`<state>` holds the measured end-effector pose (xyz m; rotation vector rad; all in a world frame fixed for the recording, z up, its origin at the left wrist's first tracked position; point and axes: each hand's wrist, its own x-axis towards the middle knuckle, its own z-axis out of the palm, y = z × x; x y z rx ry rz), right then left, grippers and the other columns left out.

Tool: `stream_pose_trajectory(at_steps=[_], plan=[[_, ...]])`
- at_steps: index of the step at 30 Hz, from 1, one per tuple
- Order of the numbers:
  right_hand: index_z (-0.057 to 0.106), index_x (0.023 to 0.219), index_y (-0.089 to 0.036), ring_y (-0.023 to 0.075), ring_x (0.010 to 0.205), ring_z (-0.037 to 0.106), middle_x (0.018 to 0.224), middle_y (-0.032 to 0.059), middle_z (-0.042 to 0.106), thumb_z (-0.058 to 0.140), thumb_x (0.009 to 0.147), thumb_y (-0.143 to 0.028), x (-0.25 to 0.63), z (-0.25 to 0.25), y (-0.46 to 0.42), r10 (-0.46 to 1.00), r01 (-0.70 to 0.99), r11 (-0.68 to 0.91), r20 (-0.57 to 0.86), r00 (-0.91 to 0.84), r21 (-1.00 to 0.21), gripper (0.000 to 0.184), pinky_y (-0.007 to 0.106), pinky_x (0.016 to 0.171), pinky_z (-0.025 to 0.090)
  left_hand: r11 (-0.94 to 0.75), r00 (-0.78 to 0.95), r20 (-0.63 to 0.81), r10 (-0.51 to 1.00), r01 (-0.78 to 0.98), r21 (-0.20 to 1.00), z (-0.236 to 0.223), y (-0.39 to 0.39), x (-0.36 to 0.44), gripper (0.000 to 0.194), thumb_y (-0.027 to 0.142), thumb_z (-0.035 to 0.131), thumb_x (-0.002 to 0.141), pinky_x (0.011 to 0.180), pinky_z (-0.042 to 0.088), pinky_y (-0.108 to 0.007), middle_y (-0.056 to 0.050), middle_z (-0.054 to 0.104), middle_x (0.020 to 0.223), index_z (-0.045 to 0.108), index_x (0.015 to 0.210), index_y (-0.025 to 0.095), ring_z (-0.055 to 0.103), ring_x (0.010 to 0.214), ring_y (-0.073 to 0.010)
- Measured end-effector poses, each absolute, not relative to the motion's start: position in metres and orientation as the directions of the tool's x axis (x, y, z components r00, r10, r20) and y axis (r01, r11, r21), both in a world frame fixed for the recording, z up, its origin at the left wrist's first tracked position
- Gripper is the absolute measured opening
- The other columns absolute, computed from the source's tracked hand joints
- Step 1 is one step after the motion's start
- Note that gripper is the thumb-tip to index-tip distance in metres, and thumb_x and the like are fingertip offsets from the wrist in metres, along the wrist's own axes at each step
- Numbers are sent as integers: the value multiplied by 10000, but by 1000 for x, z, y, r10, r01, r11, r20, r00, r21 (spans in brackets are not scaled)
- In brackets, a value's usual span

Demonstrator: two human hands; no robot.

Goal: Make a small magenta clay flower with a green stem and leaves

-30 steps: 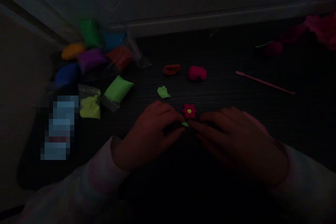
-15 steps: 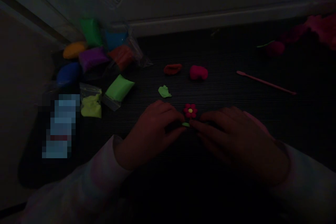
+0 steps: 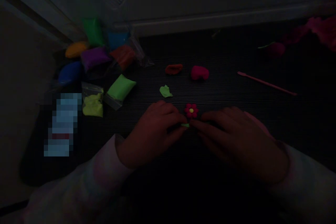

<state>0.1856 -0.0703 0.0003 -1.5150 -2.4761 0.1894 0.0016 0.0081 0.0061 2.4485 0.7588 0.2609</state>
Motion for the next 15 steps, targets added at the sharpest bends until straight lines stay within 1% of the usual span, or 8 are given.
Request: stream_pose_trajectory(at_steps=[5, 10, 13, 15], plan=[[534, 1081, -224, 186, 727, 488, 935, 45, 596, 469, 799, -233, 186, -1, -70, 887, 857, 461, 139, -439, -231, 289, 326, 625, 340, -688, 850, 4, 527, 424, 589, 9, 9, -2, 114, 246, 530, 775, 743, 367, -299, -5, 559, 825, 595, 852, 192, 471, 801, -144], [532, 1084, -192, 184, 740, 502, 937, 65, 599, 485, 790, -222, 190, 2, -72, 885, 838, 465, 185, -428, -284, 300, 327, 635, 359, -714, 903, -39, 428, 364, 597, 9, 7, -4, 109, 265, 514, 792, 752, 332, -315, 8, 571, 844, 601, 847, 230, 463, 829, -152], [574, 1006, -177, 182, 736, 504, 890, 64, 608, 490, 789, -220, 190, 4, -75, 883, 827, 465, 228, -409, -316, 237, 324, 634, 357, -702, 914, -59, 401, 348, 621, 9, 8, -5, 140, 279, 523, 788, 771, 327, -309, 11, 571, 870, 596, 903, 246, 455, 856, -150], [604, 927, -182, 171, 705, 501, 830, 48, 614, 490, 791, -226, 187, 5, -77, 881, 827, 467, 242, -406, -315, 183, 319, 625, 342, -688, 914, -63, 400, 345, 639, 9, 10, -6, 159, 276, 541, 778, 780, 333, -293, 8, 563, 875, 592, 924, 240, 453, 862, -144]])
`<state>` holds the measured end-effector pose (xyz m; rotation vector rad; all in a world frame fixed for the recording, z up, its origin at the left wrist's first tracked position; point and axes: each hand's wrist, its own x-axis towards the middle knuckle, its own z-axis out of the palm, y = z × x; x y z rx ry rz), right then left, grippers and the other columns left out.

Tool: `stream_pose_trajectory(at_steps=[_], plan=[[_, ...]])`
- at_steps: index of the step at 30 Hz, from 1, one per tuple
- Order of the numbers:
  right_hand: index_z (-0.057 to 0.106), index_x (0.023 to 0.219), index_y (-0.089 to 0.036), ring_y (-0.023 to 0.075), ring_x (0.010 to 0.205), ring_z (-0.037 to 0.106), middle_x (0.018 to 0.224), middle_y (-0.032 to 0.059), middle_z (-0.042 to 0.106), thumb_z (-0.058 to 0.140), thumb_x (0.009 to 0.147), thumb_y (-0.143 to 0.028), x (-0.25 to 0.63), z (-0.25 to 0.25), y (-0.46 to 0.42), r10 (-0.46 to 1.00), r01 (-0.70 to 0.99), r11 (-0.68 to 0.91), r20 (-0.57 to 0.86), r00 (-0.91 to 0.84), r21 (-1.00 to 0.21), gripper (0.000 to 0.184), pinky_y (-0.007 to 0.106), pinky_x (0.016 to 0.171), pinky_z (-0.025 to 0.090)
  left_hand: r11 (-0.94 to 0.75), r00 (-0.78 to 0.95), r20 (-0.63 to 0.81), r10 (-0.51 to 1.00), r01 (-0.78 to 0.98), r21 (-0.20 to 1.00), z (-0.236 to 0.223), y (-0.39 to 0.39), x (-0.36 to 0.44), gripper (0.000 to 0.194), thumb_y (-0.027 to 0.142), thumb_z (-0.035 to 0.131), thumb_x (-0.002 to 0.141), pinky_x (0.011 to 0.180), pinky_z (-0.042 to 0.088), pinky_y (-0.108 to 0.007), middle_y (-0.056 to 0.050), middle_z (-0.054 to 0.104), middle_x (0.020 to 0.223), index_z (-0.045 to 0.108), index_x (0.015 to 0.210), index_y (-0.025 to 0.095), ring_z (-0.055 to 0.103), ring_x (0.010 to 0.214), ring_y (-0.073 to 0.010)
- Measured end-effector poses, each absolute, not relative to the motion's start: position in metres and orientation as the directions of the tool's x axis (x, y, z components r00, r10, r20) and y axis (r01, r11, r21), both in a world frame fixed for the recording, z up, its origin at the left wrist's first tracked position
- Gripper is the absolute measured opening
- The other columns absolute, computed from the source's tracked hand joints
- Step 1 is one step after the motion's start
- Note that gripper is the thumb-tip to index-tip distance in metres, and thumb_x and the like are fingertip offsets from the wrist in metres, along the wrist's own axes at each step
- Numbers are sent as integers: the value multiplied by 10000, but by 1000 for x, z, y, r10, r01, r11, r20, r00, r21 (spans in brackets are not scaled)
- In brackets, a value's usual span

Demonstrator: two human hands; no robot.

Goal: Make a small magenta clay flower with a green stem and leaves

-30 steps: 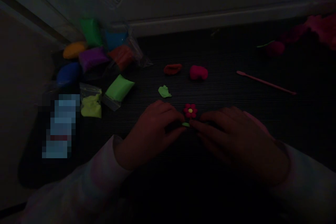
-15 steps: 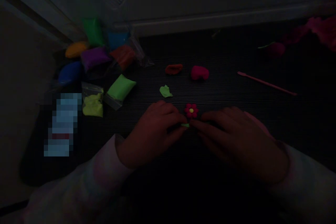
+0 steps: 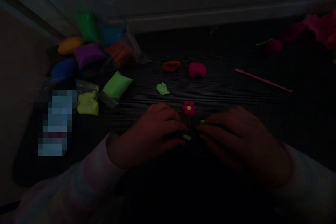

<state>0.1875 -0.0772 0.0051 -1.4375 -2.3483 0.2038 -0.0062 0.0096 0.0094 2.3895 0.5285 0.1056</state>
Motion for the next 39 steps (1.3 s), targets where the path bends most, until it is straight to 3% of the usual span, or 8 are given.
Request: stream_pose_trajectory(at_steps=[4, 15, 24, 30, 35, 39], plan=[[620, 844, -189, 152, 636, 475, 730, 24, 611, 477, 802, -260, 179, 6, -81, 882, 824, 467, 240, -406, -322, 166, 307, 594, 307, -696, 917, -59, 394, 340, 632, 10, 13, -8, 137, 276, 546, 774, 769, 334, -292, 8, 563, 855, 606, 890, 237, 459, 846, -143], [618, 813, -190, 157, 635, 450, 697, 17, 595, 462, 806, -264, 169, 4, -79, 901, 847, 433, 174, -398, -307, 173, 310, 603, 291, -705, 910, -31, 413, 341, 621, 9, 8, -4, 87, 245, 534, 783, 747, 349, -301, 14, 584, 807, 615, 796, 217, 489, 817, -139], [608, 847, -159, 175, 692, 518, 804, 49, 640, 501, 786, -211, 176, 10, -77, 888, 828, 441, 305, -345, -347, 134, 319, 609, 349, -526, 835, 0, 550, 346, 777, 18, 5, 0, 184, 277, 625, 705, 733, 431, -242, 0, 614, 806, 609, 856, 174, 541, 793, -117], [598, 841, -156, 178, 680, 538, 790, 42, 649, 527, 768, -194, 176, 12, -77, 867, 817, 469, 350, -353, -337, 109, 325, 599, 369, -499, 800, 20, 599, 354, 791, 18, -1, 4, 78, 209, 602, 728, 727, 440, -224, 9, 639, 750, 626, 781, 159, 558, 752, -101], [575, 886, -137, 168, 719, 550, 829, 61, 643, 545, 761, -220, 176, 15, -77, 889, 790, 433, 353, -293, -434, 153, 313, 619, 391, -540, 784, 115, 609, 304, 785, 22, -1, 4, 55, 159, 612, 713, 700, 458, -218, 0, 637, 715, 633, 760, 141, 564, 713, -95], [593, 823, -151, 163, 689, 546, 786, 50, 642, 535, 769, -214, 177, 16, -76, 891, 783, 435, 336, -305, -445, 101, 315, 610, 389, -589, 789, 176, 588, 269, 762, 22, -2, 3, 61, 153, 614, 712, 720, 461, -229, -19, 639, 724, 636, 764, 129, 562, 732, -103]])
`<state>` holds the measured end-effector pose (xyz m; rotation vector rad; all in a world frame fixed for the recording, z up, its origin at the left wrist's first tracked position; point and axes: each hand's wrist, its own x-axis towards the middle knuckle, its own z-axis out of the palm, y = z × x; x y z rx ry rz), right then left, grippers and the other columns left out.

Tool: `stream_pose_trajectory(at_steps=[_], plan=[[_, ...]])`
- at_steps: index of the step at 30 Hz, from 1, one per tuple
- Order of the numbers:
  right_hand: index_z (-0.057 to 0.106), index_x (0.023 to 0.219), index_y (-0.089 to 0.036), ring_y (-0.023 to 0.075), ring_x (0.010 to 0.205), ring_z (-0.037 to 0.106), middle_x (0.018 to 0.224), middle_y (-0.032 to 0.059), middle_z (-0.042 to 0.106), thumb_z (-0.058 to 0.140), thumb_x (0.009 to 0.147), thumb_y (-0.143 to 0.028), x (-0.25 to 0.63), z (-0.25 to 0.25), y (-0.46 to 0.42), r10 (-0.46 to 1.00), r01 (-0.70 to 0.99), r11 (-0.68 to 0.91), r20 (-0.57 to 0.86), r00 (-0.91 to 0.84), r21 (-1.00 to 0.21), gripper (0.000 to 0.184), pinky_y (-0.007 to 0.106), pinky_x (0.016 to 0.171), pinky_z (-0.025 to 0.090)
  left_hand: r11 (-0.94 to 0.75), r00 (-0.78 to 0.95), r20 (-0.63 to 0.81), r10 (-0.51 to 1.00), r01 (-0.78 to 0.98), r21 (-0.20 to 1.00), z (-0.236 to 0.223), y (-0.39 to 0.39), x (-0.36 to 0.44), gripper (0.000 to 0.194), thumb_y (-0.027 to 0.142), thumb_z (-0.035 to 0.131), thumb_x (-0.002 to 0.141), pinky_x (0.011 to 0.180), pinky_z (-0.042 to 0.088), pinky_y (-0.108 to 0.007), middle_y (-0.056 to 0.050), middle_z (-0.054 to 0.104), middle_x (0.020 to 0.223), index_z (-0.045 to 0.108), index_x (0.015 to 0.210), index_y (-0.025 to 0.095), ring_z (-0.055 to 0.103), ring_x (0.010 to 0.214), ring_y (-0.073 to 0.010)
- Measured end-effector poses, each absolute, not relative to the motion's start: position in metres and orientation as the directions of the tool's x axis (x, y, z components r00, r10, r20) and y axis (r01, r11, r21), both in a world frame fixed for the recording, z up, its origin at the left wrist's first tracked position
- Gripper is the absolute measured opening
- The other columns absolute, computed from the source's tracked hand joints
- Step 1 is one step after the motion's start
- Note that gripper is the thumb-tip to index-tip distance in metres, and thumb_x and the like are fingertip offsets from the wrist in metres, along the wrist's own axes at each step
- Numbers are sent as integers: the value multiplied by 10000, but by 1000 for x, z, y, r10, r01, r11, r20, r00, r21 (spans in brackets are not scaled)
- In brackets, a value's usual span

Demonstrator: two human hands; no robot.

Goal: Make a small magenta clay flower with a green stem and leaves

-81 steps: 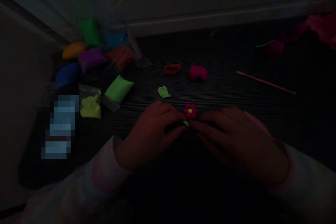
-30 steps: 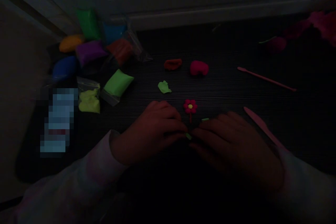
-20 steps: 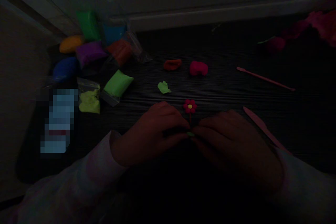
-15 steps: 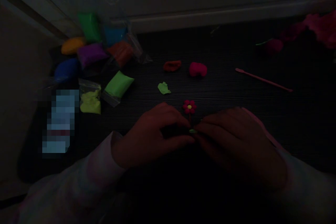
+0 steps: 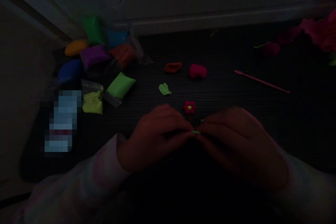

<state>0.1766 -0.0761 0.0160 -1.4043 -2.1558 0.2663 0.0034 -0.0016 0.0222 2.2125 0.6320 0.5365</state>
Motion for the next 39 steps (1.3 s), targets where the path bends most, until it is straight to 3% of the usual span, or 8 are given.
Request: stream_pose_trajectory(at_steps=[5, 23, 32, 35, 39], plan=[[593, 822, -146, 160, 687, 539, 781, 51, 637, 540, 765, -199, 177, 16, -75, 890, 770, 440, 339, -304, -462, 95, 317, 618, 387, -615, 806, 206, 555, 230, 754, 20, 0, 2, 125, 162, 628, 702, 725, 462, -237, -26, 639, 755, 630, 821, 125, 561, 748, -108], [593, 815, -148, 162, 681, 535, 775, 53, 638, 541, 762, -191, 177, 15, -76, 885, 764, 451, 340, -318, -461, 86, 321, 611, 390, -649, 788, 264, 557, 214, 730, 19, 0, 2, 66, 144, 634, 691, 694, 456, -249, -39, 642, 693, 652, 741, 103, 566, 705, -115], [586, 830, -157, 158, 707, 544, 793, 47, 630, 542, 760, -190, 178, 15, -77, 898, 754, 429, 322, -299, -497, 89, 320, 641, 402, -632, 794, 236, 560, 225, 742, 20, -1, 2, 97, 157, 637, 692, 723, 450, -243, -31, 637, 722, 640, 775, 108, 560, 729, -109], [578, 837, -174, 134, 735, 555, 813, 32, 620, 540, 759, -182, 178, 19, -77, 942, 721, 332, 249, -224, -608, 87, 273, 654, 422, -615, 793, 231, 563, 216, 758, 20, 0, 1, 203, 174, 654, 679, 747, 447, -232, -34, 633, 777, 621, 866, 102, 556, 774, -110], [577, 799, -242, 96, 683, 570, 758, -32, 610, 531, 775, -259, 180, 29, -75, 993, 527, 1, -60, -99, -850, 54, 196, 559, 438, -566, 778, 228, 586, 192, 802, 21, 1, 0, 271, 177, 666, 666, 725, 453, -215, -24, 622, 829, 598, 924, 130, 550, 810, -111]])
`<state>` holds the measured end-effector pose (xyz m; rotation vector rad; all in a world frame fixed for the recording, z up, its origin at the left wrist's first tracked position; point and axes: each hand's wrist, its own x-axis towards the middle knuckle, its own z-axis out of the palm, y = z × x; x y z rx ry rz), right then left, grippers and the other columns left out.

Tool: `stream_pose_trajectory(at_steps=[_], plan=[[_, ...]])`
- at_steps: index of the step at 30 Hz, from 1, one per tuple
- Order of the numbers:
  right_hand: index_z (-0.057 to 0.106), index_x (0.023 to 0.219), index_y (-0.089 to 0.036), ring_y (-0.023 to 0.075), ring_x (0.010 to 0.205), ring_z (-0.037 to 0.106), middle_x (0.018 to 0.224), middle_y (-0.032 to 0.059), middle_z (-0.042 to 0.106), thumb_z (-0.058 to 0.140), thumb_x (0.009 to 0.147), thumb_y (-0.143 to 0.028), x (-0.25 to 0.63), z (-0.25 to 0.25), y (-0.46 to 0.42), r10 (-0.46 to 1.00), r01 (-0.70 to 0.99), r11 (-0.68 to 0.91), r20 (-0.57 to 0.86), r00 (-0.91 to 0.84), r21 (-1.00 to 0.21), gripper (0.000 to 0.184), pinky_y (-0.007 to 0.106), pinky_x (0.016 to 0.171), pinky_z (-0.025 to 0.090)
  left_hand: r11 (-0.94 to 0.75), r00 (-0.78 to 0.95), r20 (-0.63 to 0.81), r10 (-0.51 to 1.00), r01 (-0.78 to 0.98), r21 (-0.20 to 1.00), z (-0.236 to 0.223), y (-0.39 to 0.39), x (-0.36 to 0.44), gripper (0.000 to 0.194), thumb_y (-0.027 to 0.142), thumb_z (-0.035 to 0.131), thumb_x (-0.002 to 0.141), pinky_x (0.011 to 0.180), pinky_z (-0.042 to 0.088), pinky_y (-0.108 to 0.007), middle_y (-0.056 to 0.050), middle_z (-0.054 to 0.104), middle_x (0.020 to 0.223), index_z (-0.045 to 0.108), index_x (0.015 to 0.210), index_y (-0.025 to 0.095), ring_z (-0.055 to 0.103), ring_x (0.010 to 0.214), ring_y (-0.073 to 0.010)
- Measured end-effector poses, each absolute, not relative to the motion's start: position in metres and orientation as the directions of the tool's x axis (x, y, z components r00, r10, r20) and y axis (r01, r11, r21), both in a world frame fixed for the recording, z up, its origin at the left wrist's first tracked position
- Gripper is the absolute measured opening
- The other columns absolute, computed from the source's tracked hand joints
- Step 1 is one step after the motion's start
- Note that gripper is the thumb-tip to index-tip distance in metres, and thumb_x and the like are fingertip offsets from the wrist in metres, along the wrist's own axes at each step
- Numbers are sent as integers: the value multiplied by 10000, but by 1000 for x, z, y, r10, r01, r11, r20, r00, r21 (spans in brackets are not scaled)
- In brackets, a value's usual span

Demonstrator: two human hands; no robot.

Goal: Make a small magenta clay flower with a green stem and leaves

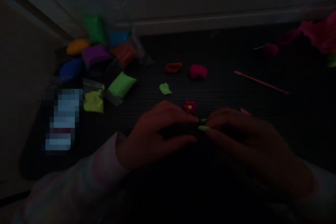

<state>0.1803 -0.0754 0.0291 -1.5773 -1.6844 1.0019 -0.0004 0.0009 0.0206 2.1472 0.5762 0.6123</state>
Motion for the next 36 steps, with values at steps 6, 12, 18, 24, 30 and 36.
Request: stream_pose_trajectory(at_steps=[6, 12, 18, 24, 30, 36], plan=[[597, 742, -268, 81, 606, 557, 728, -56, 612, 530, 769, -334, 180, 34, -73, 927, 291, -285, -340, -159, -913, 99, 177, 511, 439, -506, 785, 197, 587, 165, 847, 22, 1, -1, 254, 199, 681, 651, 701, 465, -227, -21, 600, 840, 610, 892, 161, 551, 799, -119], [607, 764, -257, 92, 671, 567, 753, -47, 610, 542, 763, -299, 177, 33, -75, 910, 279, -297, -359, -208, -913, 77, 186, 568, 447, -525, 815, 221, 536, 116, 843, 23, 0, 0, 173, 155, 663, 665, 709, 471, -230, -32, 590, 780, 626, 832, 127, 552, 782, -118], [602, 775, -217, 100, 669, 549, 743, -21, 597, 535, 766, -310, 177, 32, -74, 894, 272, -300, -369, -254, -914, 114, 204, 579, 436, -512, 828, 211, 520, 104, 852, 23, 0, 1, 141, 148, 658, 668, 694, 478, -230, -36, 588, 770, 633, 805, 129, 551, 770, -119], [596, 773, -230, 94, 673, 535, 743, -29, 584, 528, 774, -301, 178, 32, -75, 890, 280, -303, -375, -259, -911, 98, 198, 575, 425, -505, 824, 213, 525, 100, 857, 24, 0, 0, 131, 140, 661, 663, 695, 481, -227, -31, 588, 749, 634, 791, 127, 554, 755, -114], [600, 777, -231, 104, 689, 547, 755, -28, 600, 527, 774, -316, 178, 31, -74, 882, 274, -321, -392, -262, -906, 112, 212, 599, 433, -509, 817, 223, 532, 97, 855, 24, 1, 0, 160, 151, 676, 649, 708, 480, -223, -31, 594, 749, 629, 798, 117, 555, 756, -111], [604, 768, -218, 112, 679, 542, 756, -7, 590, 529, 770, -320, 178, 32, -75, 888, 271, -313, -382, -258, -910, 127, 213, 558, 433, -523, 818, 233, 526, 95, 847, 24, 2, 0, 109, 136, 669, 654, 688, 483, -229, -31, 600, 728, 637, 758, 130, 555, 748, -118]])
